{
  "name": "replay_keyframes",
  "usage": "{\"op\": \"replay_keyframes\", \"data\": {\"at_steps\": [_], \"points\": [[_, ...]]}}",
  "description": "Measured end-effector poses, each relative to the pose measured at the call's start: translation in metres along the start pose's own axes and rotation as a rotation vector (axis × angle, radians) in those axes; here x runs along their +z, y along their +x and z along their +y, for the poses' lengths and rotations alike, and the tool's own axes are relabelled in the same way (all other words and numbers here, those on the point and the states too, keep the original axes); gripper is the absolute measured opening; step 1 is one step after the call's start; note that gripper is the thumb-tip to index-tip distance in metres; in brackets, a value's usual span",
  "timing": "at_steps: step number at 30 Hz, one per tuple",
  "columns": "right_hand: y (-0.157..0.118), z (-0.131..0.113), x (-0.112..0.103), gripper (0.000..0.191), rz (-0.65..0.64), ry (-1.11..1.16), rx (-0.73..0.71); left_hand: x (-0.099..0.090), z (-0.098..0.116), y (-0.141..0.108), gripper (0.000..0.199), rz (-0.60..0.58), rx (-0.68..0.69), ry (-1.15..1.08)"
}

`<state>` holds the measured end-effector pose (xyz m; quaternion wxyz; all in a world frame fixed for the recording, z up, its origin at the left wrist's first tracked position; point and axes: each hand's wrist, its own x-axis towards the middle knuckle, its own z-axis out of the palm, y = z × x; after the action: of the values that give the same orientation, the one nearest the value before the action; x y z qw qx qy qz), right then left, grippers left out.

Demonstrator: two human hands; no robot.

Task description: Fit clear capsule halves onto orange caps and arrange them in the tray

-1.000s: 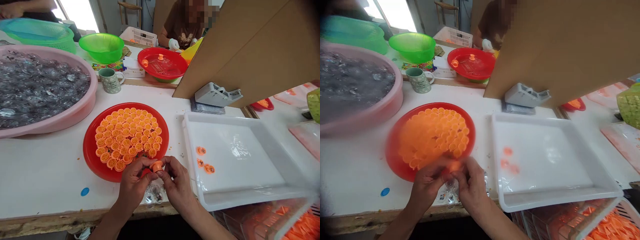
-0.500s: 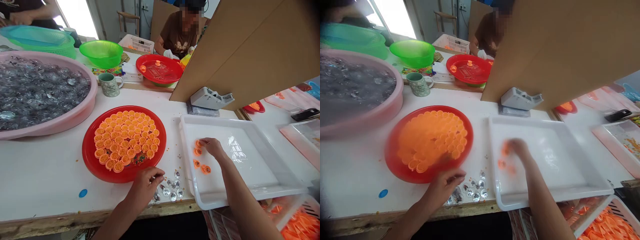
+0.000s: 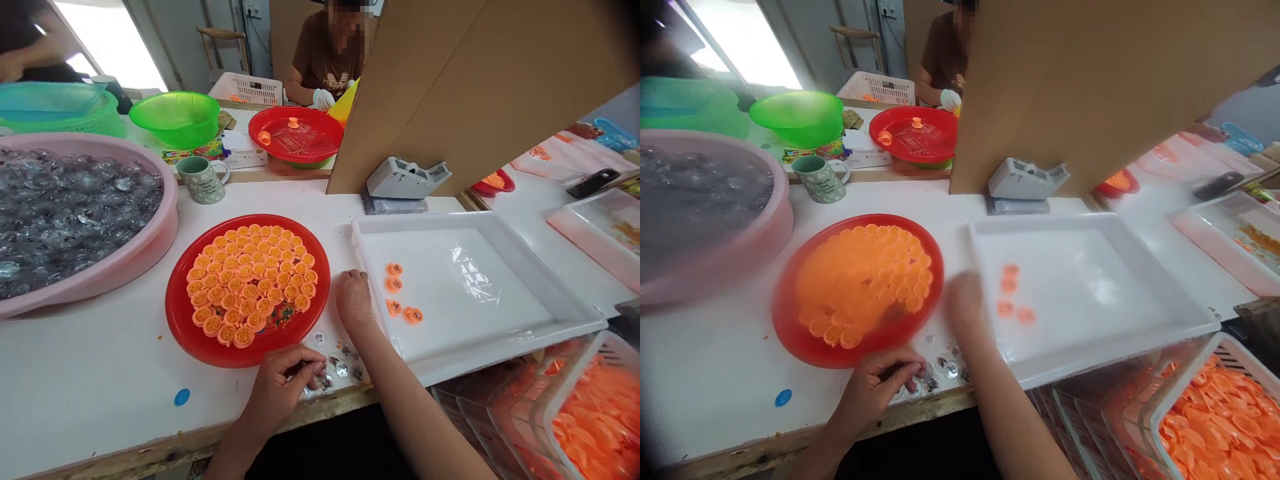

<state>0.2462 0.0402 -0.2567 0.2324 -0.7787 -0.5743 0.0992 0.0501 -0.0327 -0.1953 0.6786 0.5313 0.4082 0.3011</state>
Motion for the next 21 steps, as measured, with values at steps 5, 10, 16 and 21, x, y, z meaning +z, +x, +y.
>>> {"op": "replay_keyframes", "data": {"at_steps": [5,10,16,21], "points": [[-0.004,0.011,0.004,0.027,0.04,-0.056,0.066,-0.024,-0.013,-0.016,0.014,-0.105,-0.095,-0.301],[-0.011,0.02,0.006,0.027,0.036,-0.02,0.051,-0.032,-0.014,-0.015,0.016,-0.151,-0.1,-0.401],[-0.011,0.021,0.008,0.023,-0.008,0.022,0.007,-0.033,-0.011,-0.01,0.021,-0.177,-0.103,-0.372],[-0.014,0.018,0.007,0.022,0.005,0.023,0.003,-0.033,-0.01,-0.01,0.022,-0.228,-0.116,-0.331]]}}
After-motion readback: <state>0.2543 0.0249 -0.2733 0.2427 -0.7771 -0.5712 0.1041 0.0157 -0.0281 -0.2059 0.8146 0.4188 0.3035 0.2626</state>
